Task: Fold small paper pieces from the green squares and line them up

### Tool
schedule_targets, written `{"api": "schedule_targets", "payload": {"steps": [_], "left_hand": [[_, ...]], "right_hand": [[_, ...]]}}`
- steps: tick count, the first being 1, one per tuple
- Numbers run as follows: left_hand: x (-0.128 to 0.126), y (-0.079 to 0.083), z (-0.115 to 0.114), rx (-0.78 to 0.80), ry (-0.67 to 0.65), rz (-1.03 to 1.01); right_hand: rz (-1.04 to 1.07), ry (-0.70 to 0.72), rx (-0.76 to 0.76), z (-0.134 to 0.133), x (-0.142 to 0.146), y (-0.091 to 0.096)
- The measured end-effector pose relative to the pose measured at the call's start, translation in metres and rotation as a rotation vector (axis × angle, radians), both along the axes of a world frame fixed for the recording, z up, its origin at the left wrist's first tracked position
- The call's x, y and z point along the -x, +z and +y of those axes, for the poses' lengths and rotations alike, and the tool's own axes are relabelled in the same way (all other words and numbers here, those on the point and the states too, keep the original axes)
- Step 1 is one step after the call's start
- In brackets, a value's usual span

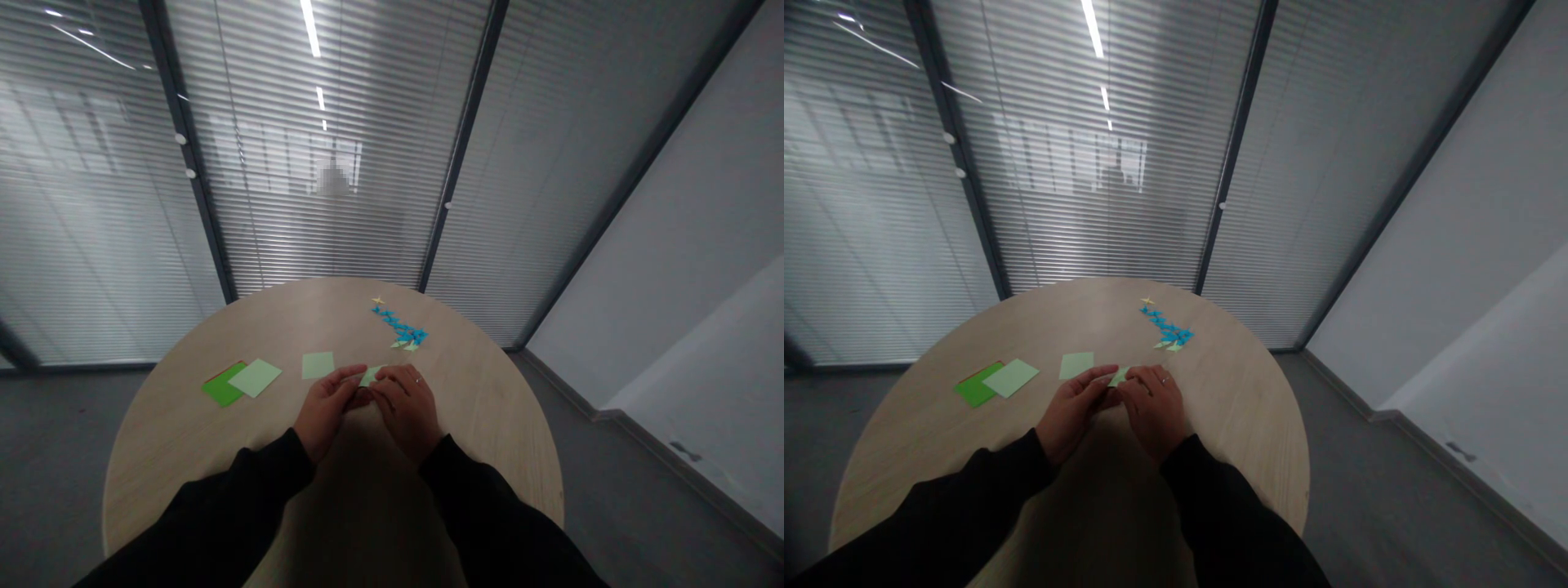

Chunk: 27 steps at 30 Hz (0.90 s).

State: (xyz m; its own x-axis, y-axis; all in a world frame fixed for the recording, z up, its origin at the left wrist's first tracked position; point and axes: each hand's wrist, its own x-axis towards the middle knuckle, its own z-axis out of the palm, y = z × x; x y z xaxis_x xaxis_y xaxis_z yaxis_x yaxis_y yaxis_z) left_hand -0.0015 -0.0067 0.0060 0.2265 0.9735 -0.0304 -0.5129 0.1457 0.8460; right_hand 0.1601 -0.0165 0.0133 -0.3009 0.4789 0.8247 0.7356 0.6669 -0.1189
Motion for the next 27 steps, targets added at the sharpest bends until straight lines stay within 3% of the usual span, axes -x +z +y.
{"api": "schedule_targets", "payload": {"steps": [7,15,21,27], "left_hand": [[0.0025,-0.0003,0.0009,-0.169,0.043,0.199],[0.0038,0.0002,0.0001,-0.180,0.063,0.208],[0.0019,-0.0001,0.0002,-0.114,0.022,0.102],[0.0014,0.0008,-0.0002,-0.069,0.005,0.057]], "right_hand": [[-0.110,-0.063,-0.047,0.0001,0.0009,-0.0002],[-0.467,-0.085,-0.182,-0.0043,-0.0015,0.0065],[-0.417,-0.097,-0.198,-0.0052,-0.0049,0.0032],[-0.215,-0.051,-0.080,-0.0055,-0.0039,0.0041]]}}
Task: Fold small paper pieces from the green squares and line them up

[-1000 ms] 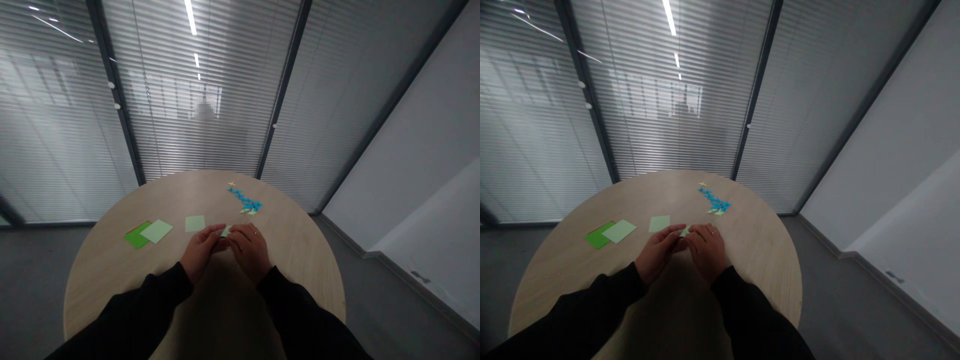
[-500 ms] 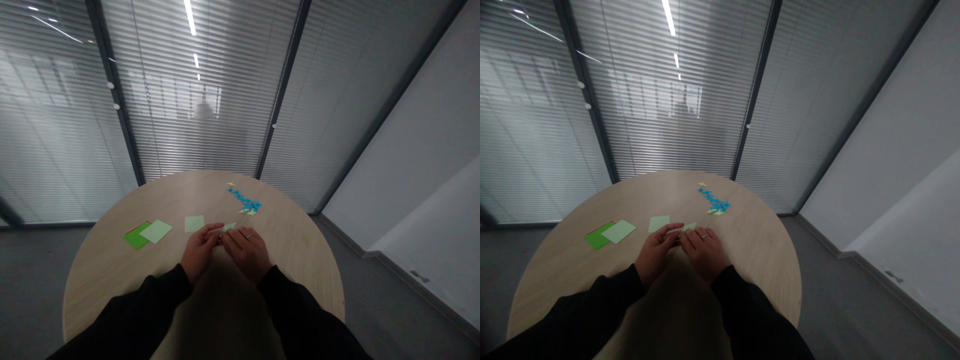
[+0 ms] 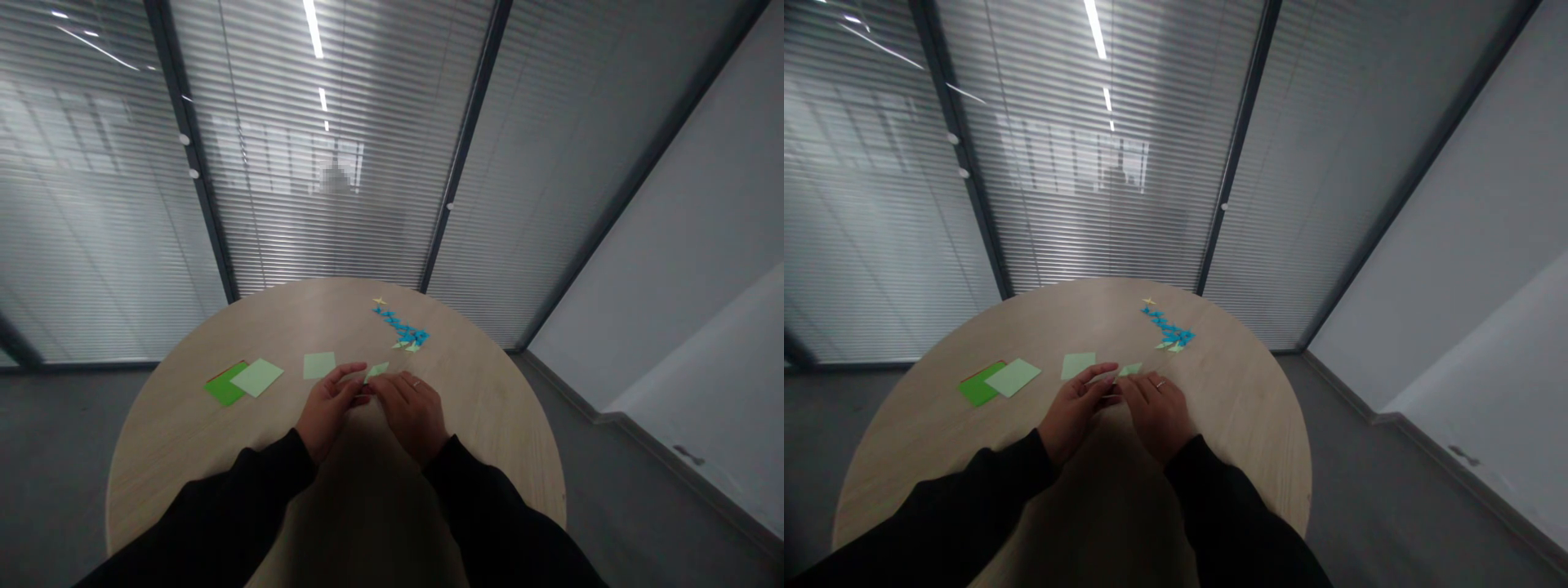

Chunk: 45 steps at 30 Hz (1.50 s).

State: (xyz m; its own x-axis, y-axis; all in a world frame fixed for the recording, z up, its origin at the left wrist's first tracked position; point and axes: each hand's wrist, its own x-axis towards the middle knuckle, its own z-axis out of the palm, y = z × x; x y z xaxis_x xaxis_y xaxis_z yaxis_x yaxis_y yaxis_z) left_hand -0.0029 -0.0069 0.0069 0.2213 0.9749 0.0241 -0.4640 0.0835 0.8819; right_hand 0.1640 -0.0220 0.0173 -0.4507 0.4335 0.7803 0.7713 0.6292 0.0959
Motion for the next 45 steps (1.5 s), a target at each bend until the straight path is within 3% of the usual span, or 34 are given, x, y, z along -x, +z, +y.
{"api": "schedule_targets", "payload": {"steps": [9,18,30,39,45], "left_hand": [[-0.001,0.006,-0.003,0.022,0.031,-0.023],[-0.002,-0.001,0.000,0.012,-0.032,-0.017],[0.000,-0.002,0.004,-0.125,0.076,0.182],[0.000,-0.004,0.004,-0.202,0.083,0.320],[0.000,-0.011,0.008,-0.171,0.108,0.326]], "right_hand": [[0.397,0.087,0.276,-0.003,0.013,-0.002],[0.500,0.015,0.251,0.000,0.016,-0.005],[0.737,0.038,0.412,0.002,0.025,-0.016],[0.626,0.004,0.392,0.001,0.024,-0.014],[0.313,-0.022,0.286,0.008,0.018,-0.014]]}}
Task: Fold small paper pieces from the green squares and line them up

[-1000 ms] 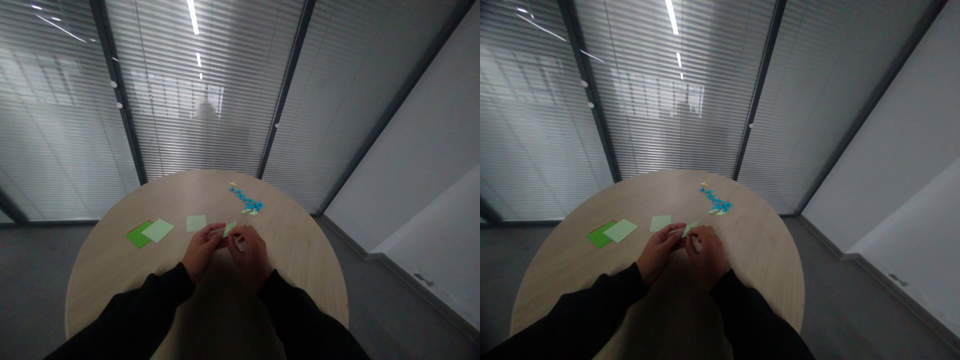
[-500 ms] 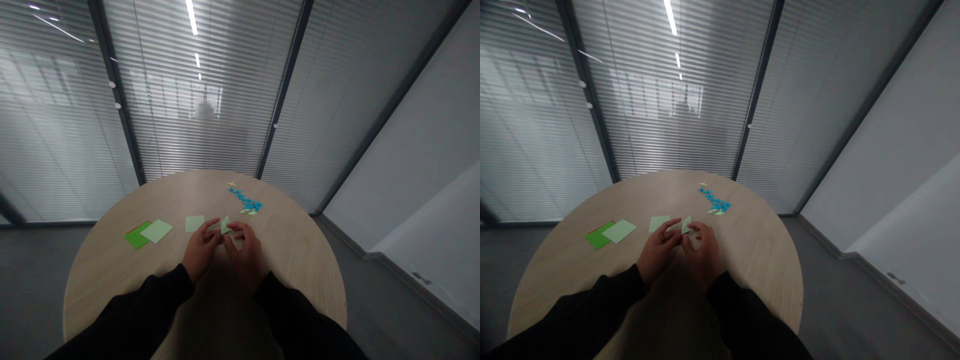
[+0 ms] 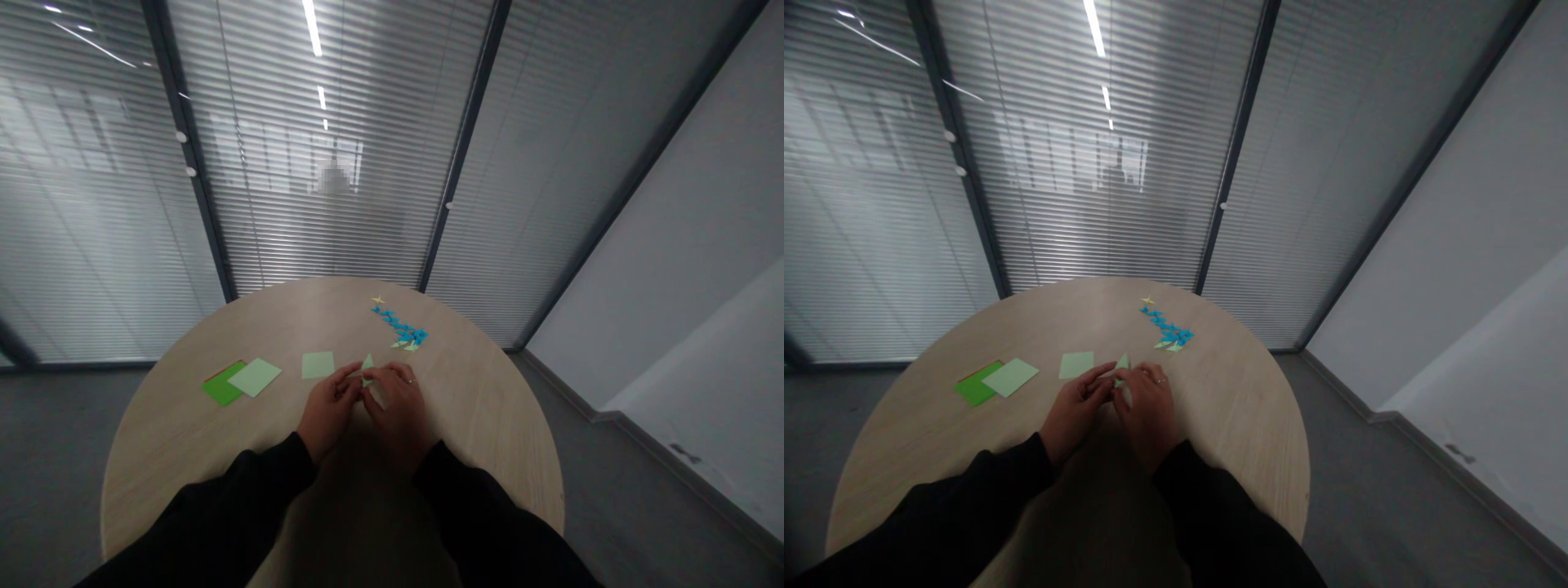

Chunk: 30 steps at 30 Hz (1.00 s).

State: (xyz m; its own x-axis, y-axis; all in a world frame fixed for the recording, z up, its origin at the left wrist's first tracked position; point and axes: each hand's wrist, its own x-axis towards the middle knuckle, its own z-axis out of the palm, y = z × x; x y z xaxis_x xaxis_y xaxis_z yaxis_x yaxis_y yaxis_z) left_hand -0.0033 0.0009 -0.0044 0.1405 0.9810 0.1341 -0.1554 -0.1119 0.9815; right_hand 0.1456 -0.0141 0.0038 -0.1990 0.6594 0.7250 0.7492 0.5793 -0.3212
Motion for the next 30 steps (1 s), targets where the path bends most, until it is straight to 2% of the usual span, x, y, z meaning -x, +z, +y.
{"api": "schedule_targets", "payload": {"steps": [4,11,19,23,26,30], "left_hand": [[0.000,0.001,-0.001,-0.005,0.042,0.029],[-0.001,0.002,-0.003,0.008,0.014,-0.041],[-0.004,0.005,-0.005,0.067,-0.111,-0.199],[-0.005,0.006,-0.006,0.113,-0.131,-0.263],[-0.005,0.006,-0.005,0.127,-0.134,-0.253],[-0.004,0.006,-0.004,0.145,-0.152,-0.186]], "right_hand": [[-0.129,0.008,-0.045,0.003,-0.003,-0.005],[-0.282,-0.003,-0.107,0.003,-0.007,-0.010],[-0.250,0.026,-0.161,0.002,-0.006,-0.007],[-0.119,0.005,-0.072,0.002,-0.005,-0.006],[0.104,0.019,0.084,0.000,-0.005,-0.001],[0.426,0.127,0.286,-0.001,-0.007,0.003]]}}
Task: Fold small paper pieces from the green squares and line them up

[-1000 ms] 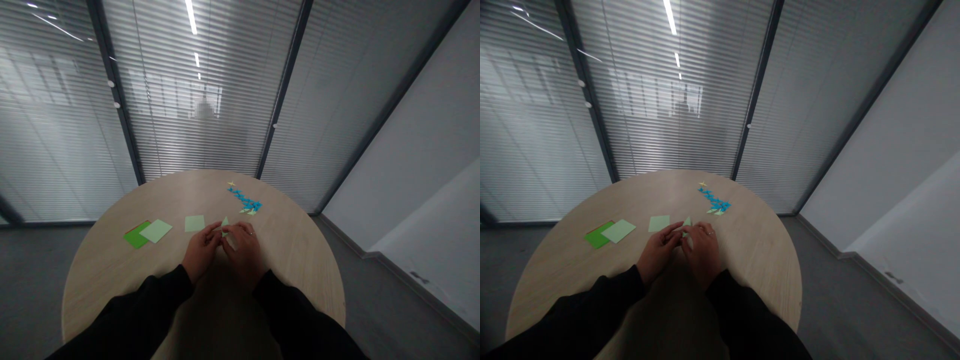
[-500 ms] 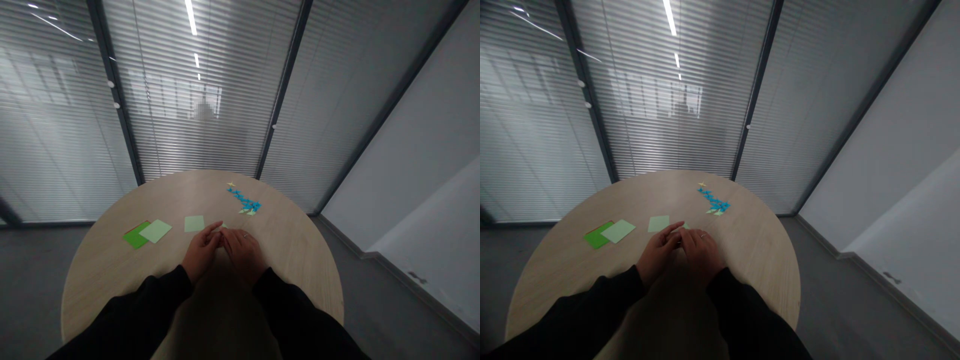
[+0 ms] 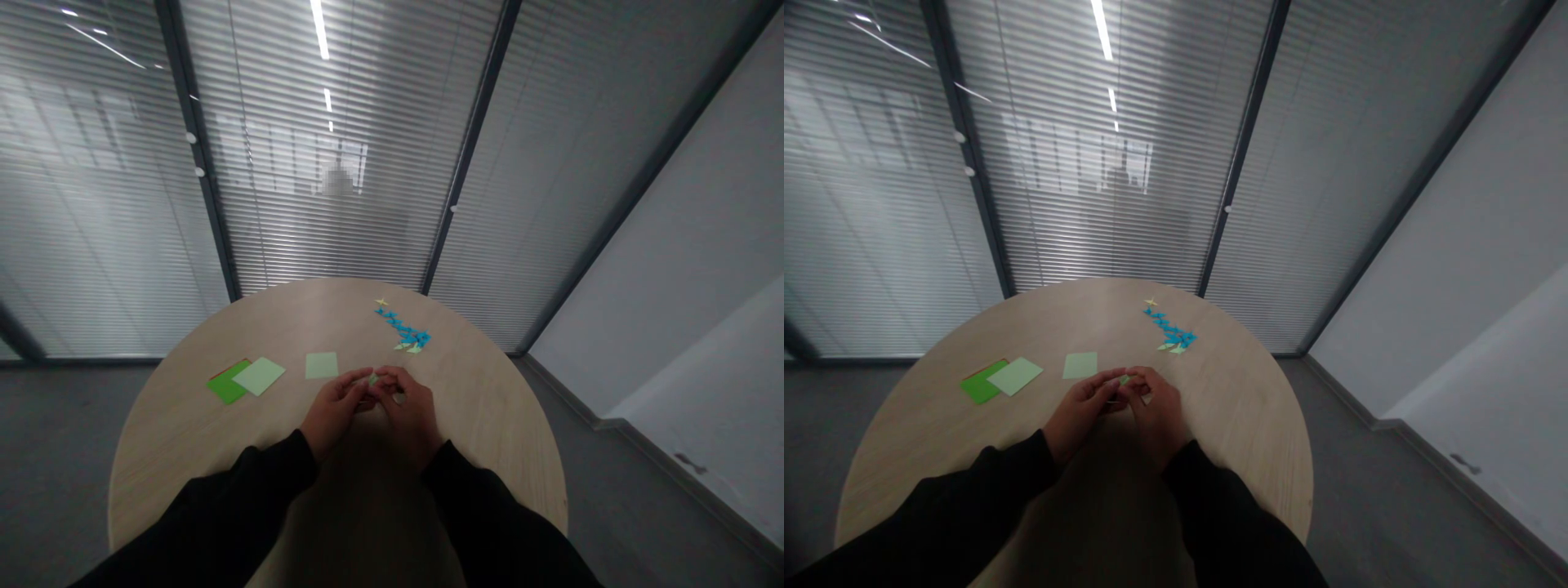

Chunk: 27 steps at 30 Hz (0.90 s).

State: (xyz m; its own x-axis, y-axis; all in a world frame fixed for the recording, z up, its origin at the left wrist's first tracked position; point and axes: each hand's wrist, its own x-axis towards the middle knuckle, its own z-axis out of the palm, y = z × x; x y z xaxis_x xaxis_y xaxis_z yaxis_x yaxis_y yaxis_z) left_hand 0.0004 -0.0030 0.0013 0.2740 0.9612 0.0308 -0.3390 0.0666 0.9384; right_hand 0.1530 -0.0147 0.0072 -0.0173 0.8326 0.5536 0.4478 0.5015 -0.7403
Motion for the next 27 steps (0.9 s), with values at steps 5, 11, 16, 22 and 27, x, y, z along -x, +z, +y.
{"api": "schedule_targets", "payload": {"steps": [5,11,16,22,27], "left_hand": [[0.000,-0.001,0.000,-0.045,-0.043,0.055],[0.000,-0.004,0.002,-0.148,-0.003,0.210],[0.002,-0.004,0.002,-0.164,0.023,0.256],[0.004,-0.001,0.002,-0.163,0.050,0.312],[0.005,0.000,0.002,-0.175,0.150,0.417]], "right_hand": [[0.258,0.087,0.138,0.007,-0.002,-0.005],[0.330,0.110,0.181,0.009,-0.002,-0.008],[0.233,0.159,0.193,0.003,0.002,-0.004],[0.101,0.129,0.172,-0.003,0.004,0.005],[0.024,0.039,0.121,-0.003,0.005,0.005]]}}
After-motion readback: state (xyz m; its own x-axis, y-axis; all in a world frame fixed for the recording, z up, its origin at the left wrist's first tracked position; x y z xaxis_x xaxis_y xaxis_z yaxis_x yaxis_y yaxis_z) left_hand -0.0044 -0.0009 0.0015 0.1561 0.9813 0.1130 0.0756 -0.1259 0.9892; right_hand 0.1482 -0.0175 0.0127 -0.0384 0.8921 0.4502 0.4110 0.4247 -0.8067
